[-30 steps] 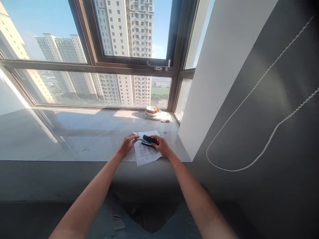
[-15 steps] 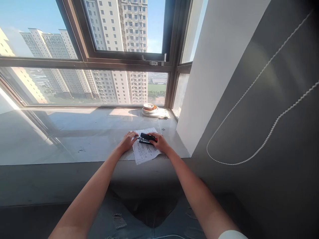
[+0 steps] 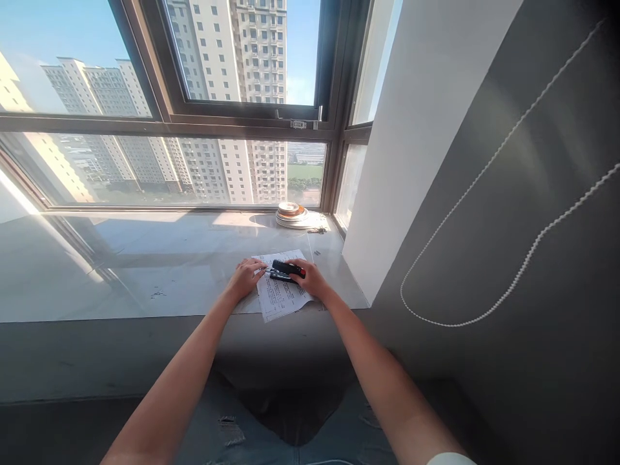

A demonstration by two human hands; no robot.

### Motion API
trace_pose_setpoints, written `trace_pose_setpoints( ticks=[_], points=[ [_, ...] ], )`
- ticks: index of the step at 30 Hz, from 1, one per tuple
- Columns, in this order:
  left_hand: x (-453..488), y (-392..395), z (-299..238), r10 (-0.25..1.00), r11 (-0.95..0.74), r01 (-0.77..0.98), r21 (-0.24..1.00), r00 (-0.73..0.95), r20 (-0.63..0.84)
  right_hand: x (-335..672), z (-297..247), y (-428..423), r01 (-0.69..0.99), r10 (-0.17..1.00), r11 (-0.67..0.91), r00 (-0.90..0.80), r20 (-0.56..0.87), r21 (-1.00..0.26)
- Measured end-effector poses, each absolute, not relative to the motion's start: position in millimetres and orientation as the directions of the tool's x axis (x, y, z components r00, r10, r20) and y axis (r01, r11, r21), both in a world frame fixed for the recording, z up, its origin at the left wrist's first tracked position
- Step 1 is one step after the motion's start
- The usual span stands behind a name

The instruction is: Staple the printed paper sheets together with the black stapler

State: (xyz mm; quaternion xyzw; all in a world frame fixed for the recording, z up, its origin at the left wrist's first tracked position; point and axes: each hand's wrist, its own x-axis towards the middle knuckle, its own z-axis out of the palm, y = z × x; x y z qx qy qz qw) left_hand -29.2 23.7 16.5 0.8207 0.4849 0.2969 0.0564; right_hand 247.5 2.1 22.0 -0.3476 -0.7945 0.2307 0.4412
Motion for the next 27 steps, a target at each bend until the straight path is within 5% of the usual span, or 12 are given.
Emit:
trace_pose_setpoints(
  ticks=[9, 17, 20, 23, 27],
  points=[
    [-1, 0, 12, 0.923, -0.367, 0.598, 0.713, 0.140, 0.358, 246, 23, 1, 0.406, 0.781, 0.615, -0.428, 0.454, -0.676],
    [10, 5, 15, 0.938, -0.346, 0.430, 0.834, 0.148, 0.313, 239, 24, 1, 0.453, 0.743, 0.663, -0.495, 0.451, -0.596],
    [-15, 7, 17, 0.927, -0.365, 0.595, 0.716, 0.156, 0.342, 233, 29, -11, 0.487, 0.760, 0.645, -0.495, 0.422, -0.589],
    [-44, 5, 17, 0.926, -0.269, 0.865, 0.425, 0.111, 0.360, 230, 31, -36, 0.536, 0.811, 0.581, -0.436, 0.389, -0.612],
    [-62, -1, 13, 0.958, -0.194, 0.938, 0.287, 0.118, 0.262, 245, 28, -74, 0.606, 0.866, 0.499, -0.317, 0.388, -0.620]
  ],
)
